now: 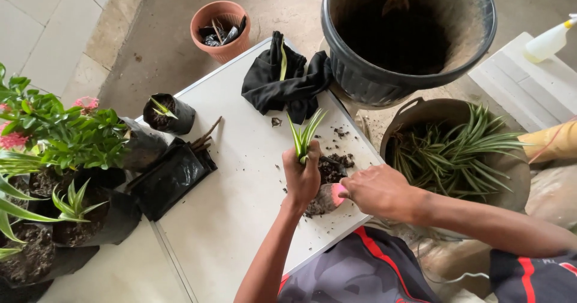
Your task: Planting a spider plant into a small plastic pot using soil and a small scoop.
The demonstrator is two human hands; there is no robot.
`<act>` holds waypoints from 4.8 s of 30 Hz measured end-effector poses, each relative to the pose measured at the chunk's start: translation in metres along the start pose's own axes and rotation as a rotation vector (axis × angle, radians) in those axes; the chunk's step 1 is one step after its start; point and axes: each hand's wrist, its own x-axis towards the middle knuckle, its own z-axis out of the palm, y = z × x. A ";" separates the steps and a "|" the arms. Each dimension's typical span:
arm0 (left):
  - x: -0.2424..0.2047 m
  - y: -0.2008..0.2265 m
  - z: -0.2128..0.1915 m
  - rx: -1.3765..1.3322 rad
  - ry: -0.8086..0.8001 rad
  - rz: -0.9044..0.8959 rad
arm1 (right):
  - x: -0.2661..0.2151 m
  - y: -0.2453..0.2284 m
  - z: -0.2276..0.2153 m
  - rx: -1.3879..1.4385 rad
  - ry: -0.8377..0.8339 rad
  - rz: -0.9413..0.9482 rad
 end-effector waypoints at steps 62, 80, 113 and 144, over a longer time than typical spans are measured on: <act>-0.015 0.014 -0.001 -0.003 0.000 0.028 | 0.020 0.058 0.021 -0.035 0.320 0.015; -0.014 0.004 -0.002 0.026 0.025 0.100 | 0.019 0.038 0.065 -0.050 0.527 -0.064; -0.013 0.027 -0.007 0.026 0.044 0.026 | 0.031 0.048 -0.061 -0.146 0.162 -0.033; -0.027 0.025 -0.008 0.064 0.038 0.004 | 0.018 0.088 -0.027 -0.051 0.455 -0.031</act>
